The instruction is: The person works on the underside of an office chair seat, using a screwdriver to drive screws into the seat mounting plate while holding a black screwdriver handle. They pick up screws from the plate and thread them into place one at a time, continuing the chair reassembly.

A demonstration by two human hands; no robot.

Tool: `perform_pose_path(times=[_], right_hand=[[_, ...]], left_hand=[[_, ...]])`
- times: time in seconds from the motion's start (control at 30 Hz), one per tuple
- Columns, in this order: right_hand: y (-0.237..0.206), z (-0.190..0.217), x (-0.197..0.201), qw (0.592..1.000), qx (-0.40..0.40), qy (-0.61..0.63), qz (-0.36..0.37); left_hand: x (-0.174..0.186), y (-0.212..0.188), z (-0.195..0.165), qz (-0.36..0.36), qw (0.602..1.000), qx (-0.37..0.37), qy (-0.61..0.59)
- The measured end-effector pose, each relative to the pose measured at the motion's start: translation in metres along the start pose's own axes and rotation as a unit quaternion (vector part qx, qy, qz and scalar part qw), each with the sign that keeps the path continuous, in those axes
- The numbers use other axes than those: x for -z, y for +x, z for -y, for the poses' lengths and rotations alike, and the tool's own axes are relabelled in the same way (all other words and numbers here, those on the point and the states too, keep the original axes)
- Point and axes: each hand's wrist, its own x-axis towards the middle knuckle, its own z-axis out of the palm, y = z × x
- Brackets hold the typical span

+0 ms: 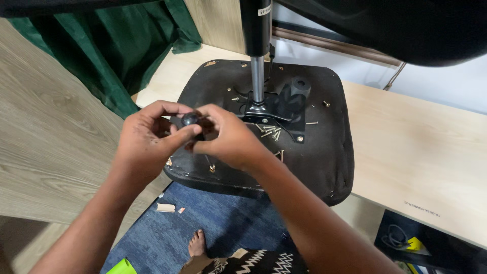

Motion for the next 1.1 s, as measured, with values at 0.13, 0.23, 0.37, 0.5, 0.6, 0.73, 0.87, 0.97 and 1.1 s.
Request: perform_pose_path(times=[0.13, 0.23, 0.37, 0.5, 0.6, 0.73, 0.87, 0.97, 1.1], right_hand=[[0.004, -0.013, 0.007, 0.998, -0.043, 0.046, -0.032], [0.012, -0.020, 0.018, 0.997, -0.034, 0.068, -0.002], [0.002, -0.020, 0.016, 0.999, 0.032, 0.030, -0.017], [0.007, -0.023, 0.018, 0.998, 0.027, 0.060, -0.019], [0.014, -0.024, 0.023, 1.000, -0.008, 0.017, 0.002], [-0.005, -0.023, 0.073, 1.000, 0.026, -0.008, 0.014], [0.000, -0.032, 0.075, 0.999, 0.007, 0.046, -0.025], [0.014, -0.044, 0.096, 0.999, 0.009, 0.042, -0.006], [0.022, -0.051, 0.113, 1.000, 0.006, -0.018, -0.002]], left_hand=[[-0.010, 0.009, 0.007, -0.004, 0.999, -0.029, -0.031], [-0.008, 0.014, 0.011, 0.007, 0.999, 0.015, -0.029], [-0.013, 0.009, 0.008, -0.020, 0.999, 0.018, -0.017], [-0.019, 0.015, 0.016, -0.031, 0.999, -0.001, -0.028], [-0.018, 0.021, 0.023, -0.021, 0.999, 0.012, -0.043], [-0.065, 0.033, 0.011, -0.014, 0.999, 0.001, -0.037], [-0.075, 0.042, 0.020, -0.028, 0.999, -0.019, -0.034], [-0.088, 0.063, 0.025, -0.034, 0.999, -0.011, -0.033], [-0.091, 0.074, 0.032, -0.005, 0.998, 0.001, -0.066]])
